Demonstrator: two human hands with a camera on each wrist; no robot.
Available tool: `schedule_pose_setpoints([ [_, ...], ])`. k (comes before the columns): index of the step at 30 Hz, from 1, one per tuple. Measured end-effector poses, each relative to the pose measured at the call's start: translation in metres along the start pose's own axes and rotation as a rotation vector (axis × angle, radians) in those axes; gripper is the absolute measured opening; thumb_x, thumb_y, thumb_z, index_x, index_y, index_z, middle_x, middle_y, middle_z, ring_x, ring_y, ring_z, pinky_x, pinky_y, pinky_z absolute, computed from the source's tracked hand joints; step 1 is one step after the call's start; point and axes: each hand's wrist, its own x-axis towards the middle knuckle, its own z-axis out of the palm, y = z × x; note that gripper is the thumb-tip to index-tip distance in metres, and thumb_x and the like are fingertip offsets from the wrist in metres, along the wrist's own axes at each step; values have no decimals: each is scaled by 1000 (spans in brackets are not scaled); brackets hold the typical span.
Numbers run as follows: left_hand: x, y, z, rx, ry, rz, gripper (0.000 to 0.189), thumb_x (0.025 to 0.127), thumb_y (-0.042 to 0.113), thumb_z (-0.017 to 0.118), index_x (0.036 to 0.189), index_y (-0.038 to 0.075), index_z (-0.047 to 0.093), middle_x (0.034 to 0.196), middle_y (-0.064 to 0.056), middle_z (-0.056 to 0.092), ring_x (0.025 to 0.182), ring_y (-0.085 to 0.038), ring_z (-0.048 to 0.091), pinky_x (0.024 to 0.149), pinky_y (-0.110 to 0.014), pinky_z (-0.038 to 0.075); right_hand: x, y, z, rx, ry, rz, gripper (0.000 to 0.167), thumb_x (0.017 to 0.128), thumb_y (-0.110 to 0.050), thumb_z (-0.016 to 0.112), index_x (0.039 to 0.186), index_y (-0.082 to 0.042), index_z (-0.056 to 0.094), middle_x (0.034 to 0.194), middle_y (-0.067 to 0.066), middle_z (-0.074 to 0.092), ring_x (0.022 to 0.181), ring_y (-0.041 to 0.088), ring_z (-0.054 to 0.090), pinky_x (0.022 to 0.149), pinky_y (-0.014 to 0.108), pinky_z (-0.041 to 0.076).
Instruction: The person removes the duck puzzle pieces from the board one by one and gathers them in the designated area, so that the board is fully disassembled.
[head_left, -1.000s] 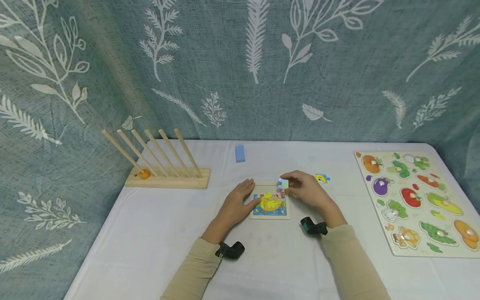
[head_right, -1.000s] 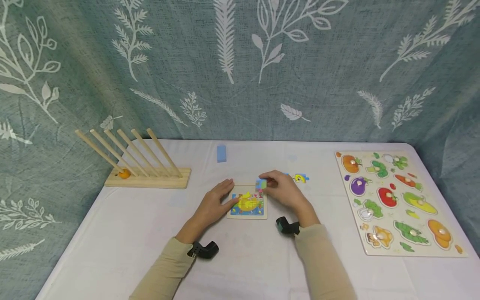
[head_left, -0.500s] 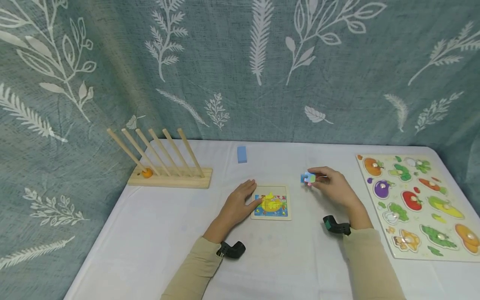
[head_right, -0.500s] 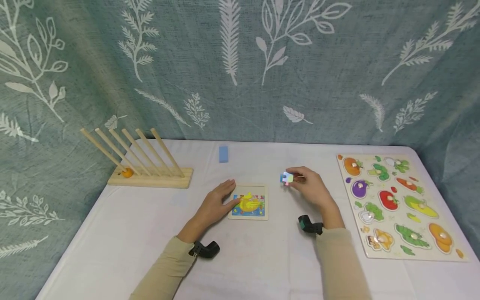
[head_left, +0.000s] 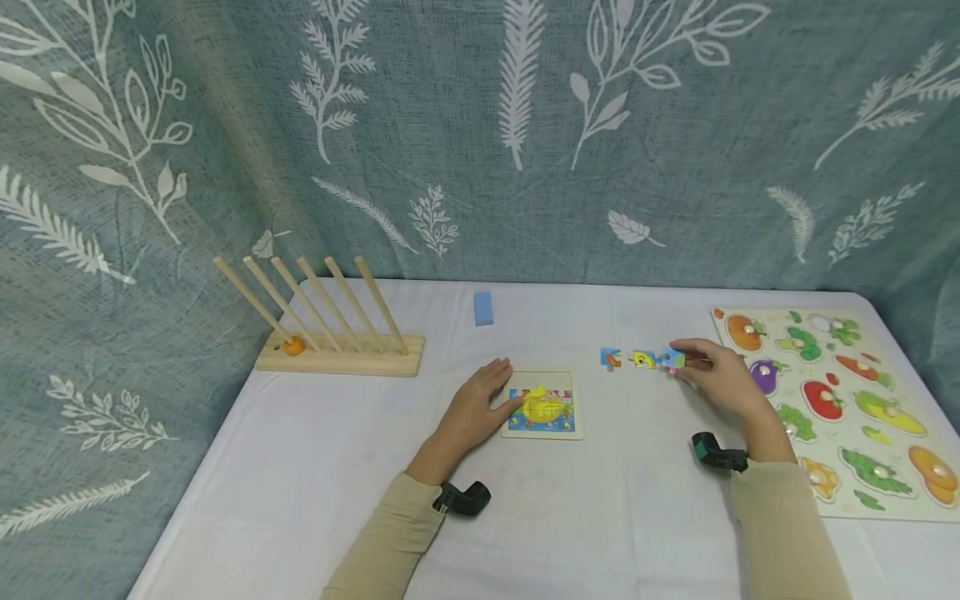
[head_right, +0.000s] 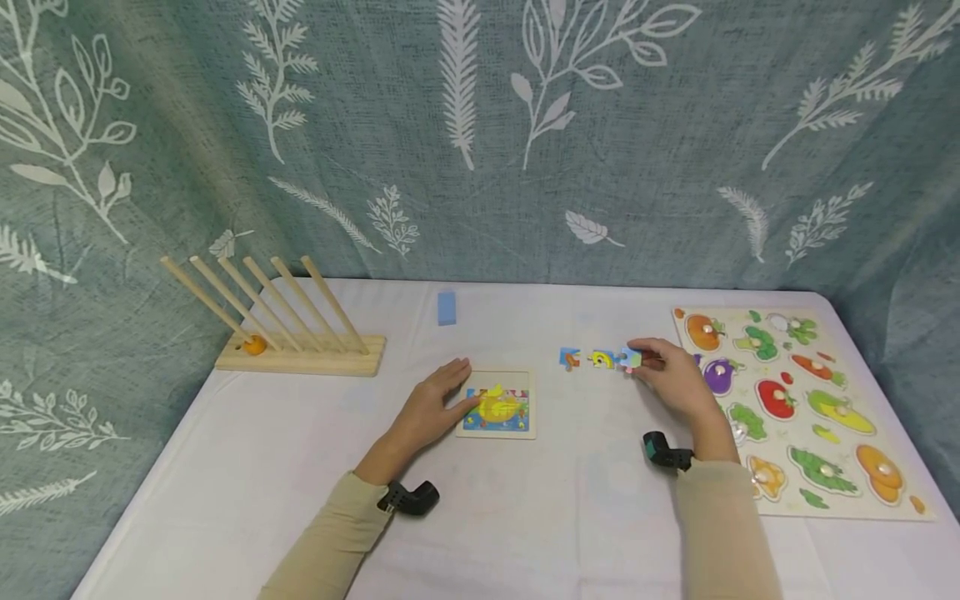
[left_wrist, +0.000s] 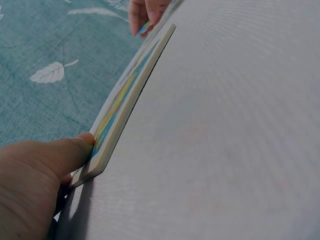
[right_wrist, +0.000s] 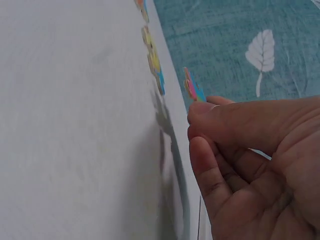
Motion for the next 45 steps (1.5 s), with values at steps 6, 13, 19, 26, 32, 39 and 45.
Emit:
schedule_pose_setpoints([
  [6,0,-1,0,-6,0,-1,61,90,35,64,137,-1,48,145,-13,45,138,-27,37,115,-44,31,0,3,-1,-39,-4,3,40,94,-10,58,131,2,53,126,29,54,114,43,54,96,55,48],
  [13,-1,-1,0,-13,1,-3,61,90,34,64,137,-2,48,145,-14,45,138,-29,37,115,-45,33,5,5,-2,-71,-28,17,37,94,-5,55,130,3,53,130,30,50,116,44,51,98,56,45],
  [19,0,-1,1,-8,5,1,60,90,34,64,136,-2,49,144,-14,46,137,-29,38,114,-45,33,6,7,-2,-93,-25,-5,36,93,-3,52,128,5,54,129,30,48,117,45,49,99,58,43],
  [26,0,-1,1,-7,14,4,61,90,34,64,136,-2,49,144,-14,45,137,-29,38,115,-44,32,7,4,-2,-113,-20,-35,37,93,-1,50,129,7,52,133,30,44,125,47,39,105,61,34],
  [32,0,2,0,-5,6,4,61,90,34,64,136,-2,49,144,-14,45,137,-28,38,116,-43,31,3,-6,2,-123,-18,12,43,91,-2,47,134,7,46,138,31,40,132,49,32,109,62,28],
  [39,-1,4,0,14,-16,19,59,92,34,62,136,-3,48,146,-15,43,138,-29,36,117,-43,29,0,-23,13,-99,7,-47,45,90,-2,52,134,7,45,135,30,46,129,47,37,109,60,30],
  [45,-4,5,-3,54,-41,52,58,92,32,61,137,-4,47,148,-16,40,140,-29,33,118,-42,26,4,-43,30,-18,-22,-154,41,92,-4,55,130,7,49,130,28,52,121,43,48,103,55,41],
])
